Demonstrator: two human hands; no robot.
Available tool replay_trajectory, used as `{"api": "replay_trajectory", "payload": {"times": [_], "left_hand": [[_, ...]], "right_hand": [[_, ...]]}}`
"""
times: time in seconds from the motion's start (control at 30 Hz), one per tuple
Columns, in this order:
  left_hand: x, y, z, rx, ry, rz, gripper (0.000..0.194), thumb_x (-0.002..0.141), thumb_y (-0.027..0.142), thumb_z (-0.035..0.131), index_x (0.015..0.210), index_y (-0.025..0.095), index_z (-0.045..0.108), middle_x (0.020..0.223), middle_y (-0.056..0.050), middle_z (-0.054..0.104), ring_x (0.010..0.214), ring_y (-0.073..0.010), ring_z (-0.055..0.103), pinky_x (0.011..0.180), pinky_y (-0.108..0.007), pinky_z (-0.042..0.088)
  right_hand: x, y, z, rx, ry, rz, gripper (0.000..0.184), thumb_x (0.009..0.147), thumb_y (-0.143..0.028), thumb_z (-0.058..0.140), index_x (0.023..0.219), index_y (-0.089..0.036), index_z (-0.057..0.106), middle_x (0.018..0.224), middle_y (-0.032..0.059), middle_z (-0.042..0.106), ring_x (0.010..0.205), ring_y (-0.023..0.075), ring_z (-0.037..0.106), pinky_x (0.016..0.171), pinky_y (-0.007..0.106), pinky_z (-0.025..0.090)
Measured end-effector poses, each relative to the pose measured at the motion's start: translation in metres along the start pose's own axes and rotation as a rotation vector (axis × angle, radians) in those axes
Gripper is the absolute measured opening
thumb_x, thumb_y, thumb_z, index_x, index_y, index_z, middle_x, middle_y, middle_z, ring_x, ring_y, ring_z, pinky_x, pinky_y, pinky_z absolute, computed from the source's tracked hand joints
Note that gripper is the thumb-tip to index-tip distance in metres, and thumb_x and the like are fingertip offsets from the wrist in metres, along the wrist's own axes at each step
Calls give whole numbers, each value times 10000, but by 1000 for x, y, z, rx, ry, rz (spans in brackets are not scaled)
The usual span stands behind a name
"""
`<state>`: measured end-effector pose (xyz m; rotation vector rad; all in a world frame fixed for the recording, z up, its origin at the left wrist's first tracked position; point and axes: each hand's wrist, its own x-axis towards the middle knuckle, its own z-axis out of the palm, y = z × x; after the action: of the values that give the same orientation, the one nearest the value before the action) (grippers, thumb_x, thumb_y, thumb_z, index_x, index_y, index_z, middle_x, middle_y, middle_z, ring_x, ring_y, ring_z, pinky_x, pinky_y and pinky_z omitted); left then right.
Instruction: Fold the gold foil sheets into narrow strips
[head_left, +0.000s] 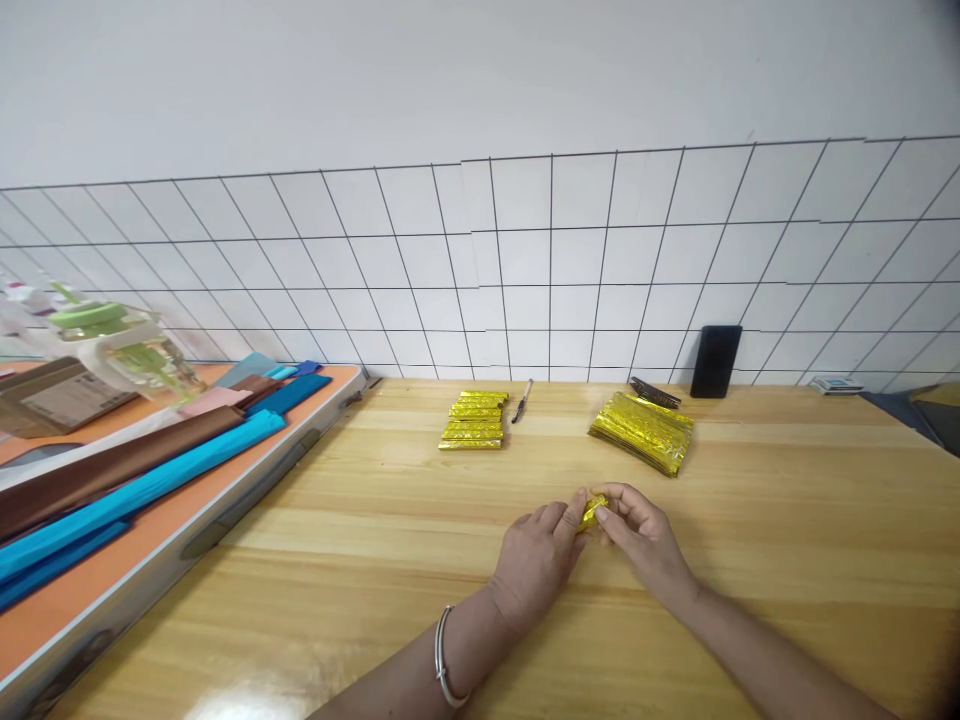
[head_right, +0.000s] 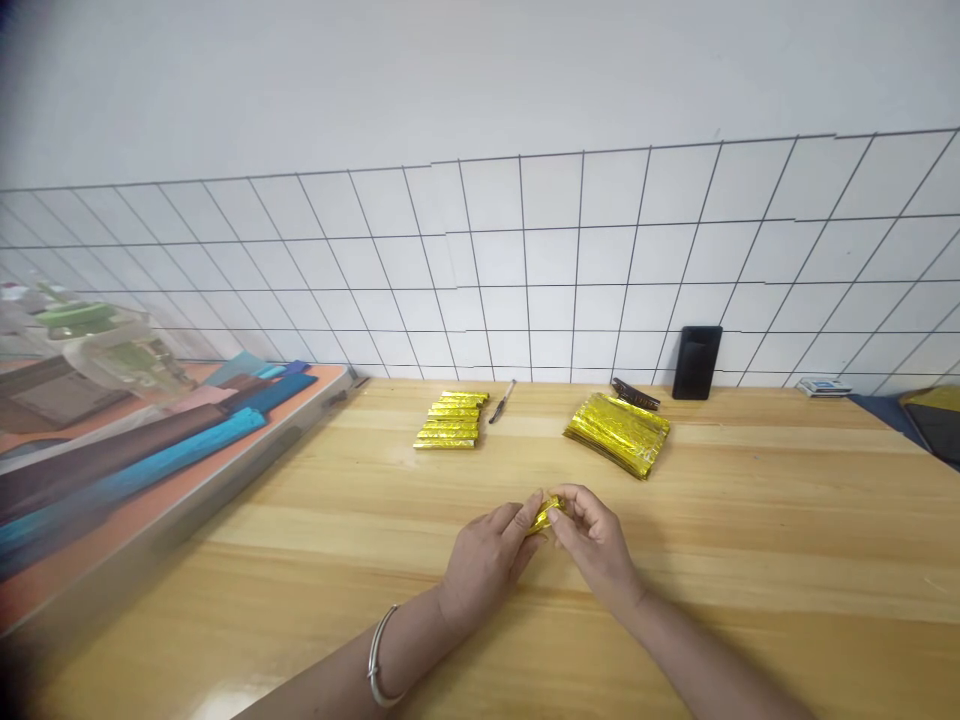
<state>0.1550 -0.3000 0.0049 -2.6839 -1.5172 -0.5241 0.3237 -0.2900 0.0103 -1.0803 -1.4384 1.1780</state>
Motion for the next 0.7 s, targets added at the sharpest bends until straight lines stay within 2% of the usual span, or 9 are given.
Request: {"api": "replay_trajectory", "payload": {"times": [0.43, 0.7], "left_hand": [[-1, -1, -2, -26, -4, 12, 455, 904, 306, 424, 1334, 206, 314, 943, -54, 608, 807, -175, 594, 659, -277, 506], [-2, -4, 1, -123, 28, -9, 416, 914, 352, 394, 1306, 218, 358, 965, -54, 606, 834, -166, 584, 691, -259, 492]], "right_hand": [[1, 2, -1, -17, 1, -20, 285, 805, -439, 569, 949, -193, 546, 633, -33, 493, 579, 116, 479, 555, 246, 411], [0, 0, -2, -69, 17, -36, 266, 811, -445, 554, 905, -196, 547, 612, -32, 509, 565, 120, 477, 543, 249, 401]]}}
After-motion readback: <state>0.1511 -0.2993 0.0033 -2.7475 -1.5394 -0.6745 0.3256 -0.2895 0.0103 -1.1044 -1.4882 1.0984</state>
